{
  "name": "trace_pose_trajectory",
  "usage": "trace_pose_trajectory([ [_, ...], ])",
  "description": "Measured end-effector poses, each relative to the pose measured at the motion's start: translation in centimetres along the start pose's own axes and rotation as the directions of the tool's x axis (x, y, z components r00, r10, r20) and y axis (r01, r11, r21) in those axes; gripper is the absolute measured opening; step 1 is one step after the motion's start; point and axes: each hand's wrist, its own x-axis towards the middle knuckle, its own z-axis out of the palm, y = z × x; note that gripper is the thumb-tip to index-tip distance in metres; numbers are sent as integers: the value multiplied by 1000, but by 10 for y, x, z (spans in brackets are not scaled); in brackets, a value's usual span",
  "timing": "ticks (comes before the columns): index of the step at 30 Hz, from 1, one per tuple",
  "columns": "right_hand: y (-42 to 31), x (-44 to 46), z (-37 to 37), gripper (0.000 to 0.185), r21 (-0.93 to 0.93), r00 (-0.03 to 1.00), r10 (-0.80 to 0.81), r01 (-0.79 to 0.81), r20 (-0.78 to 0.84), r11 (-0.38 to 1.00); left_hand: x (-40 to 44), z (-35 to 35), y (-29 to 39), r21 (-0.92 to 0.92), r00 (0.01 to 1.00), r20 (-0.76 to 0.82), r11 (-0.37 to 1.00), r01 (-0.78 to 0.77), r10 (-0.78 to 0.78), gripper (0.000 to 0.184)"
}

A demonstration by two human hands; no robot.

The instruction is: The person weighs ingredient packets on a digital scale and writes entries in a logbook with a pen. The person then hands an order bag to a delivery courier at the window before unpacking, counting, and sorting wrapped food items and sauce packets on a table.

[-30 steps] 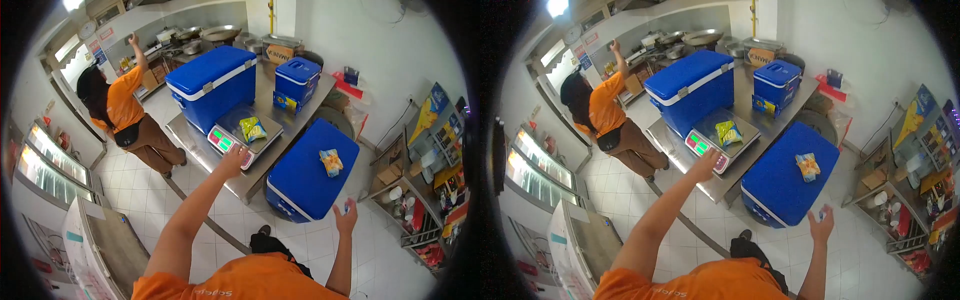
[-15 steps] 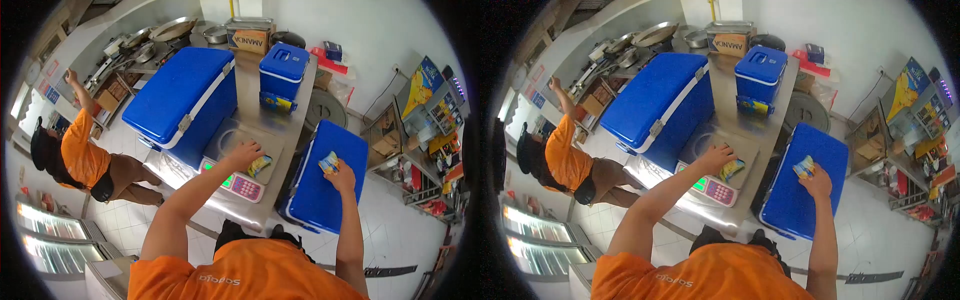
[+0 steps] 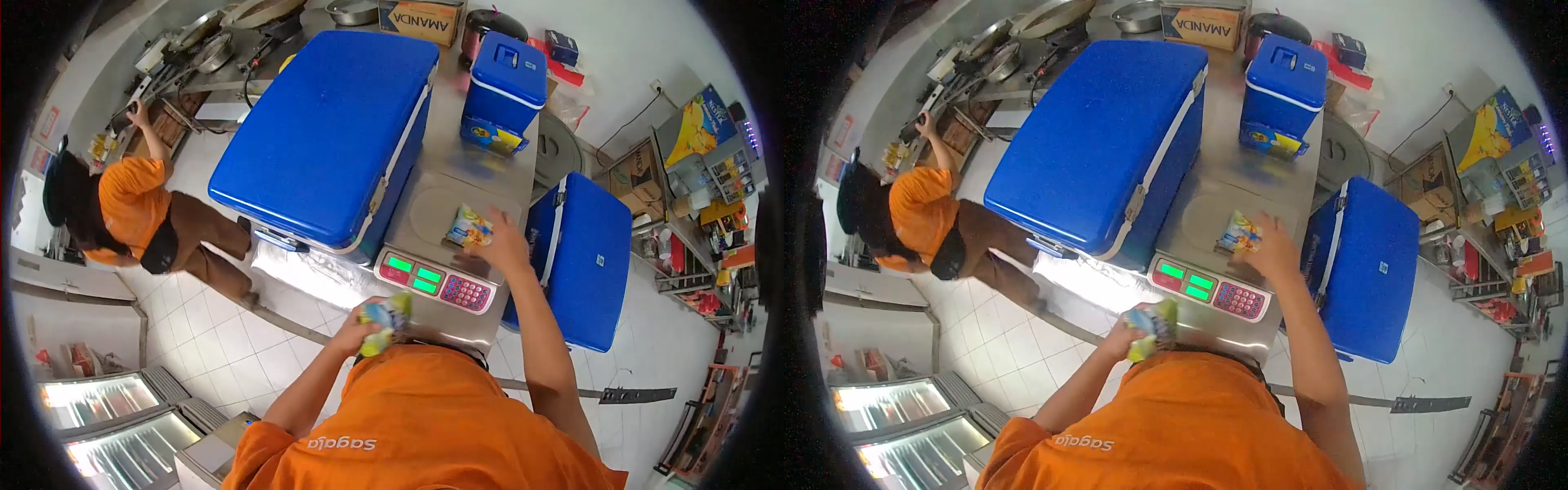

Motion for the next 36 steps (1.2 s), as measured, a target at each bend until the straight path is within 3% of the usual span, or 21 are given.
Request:
trace_pose_trajectory([
  [2, 3, 5, -5, 108, 43, 998, 32, -30, -46, 999, -28, -29, -13, -350, 979, -155, 934, 74, -136, 75],
  [5, -2, 11, -15, 110, 2, 994, 86, -87, 73, 996, -44, -78, -29, -417, 969, -199, 907, 54, -149, 80],
  [11, -40, 9, -7, 112, -157, 958, 148, -111, 247, 981, -45, -109, -38, -459, 961, -133, 874, 158, -244, 73],
  [14, -35, 11, 10, 111, -158, 971, 155, -127, 182, 979, -37, -106, -41, -452, 962, -107, 874, 177, -251, 70],
  [23, -9, 1, 35, 69, -112, 986, 164, -159, 33, 981, -29, -80, -36, -374, 949, -46, 886, 274, -313, 79],
  [28, -29, -72, -1, 59, -6, 955, 227, -230, 192, 973, -37, -82, -78, -503, 970, -9, 839, 207, -244, 86],
  [31, 17, -137, 30, 72, 99, 928, 166, -210, 335, 973, -45, -38, -68, -486, 984, 48, 857, 172, -170, 89],
  [33, 50, -179, 32, 74, 264, 836, 219, -390, 503, 882, -44, -16, -68, -488, 975, 146, 845, 217, -166, 88],
  [34, 53, -207, 9, 75, 375, 760, 227, -528, 609, 762, -41, 0, -65, -467, 968, 192, 853, 235, -161, 87],
  [36, 84, -268, -2, 75, 529, 783, 216, -568, 583, 630, -31, 34, -68, -390, 956, 243, 886, 251, -163, 89],
])
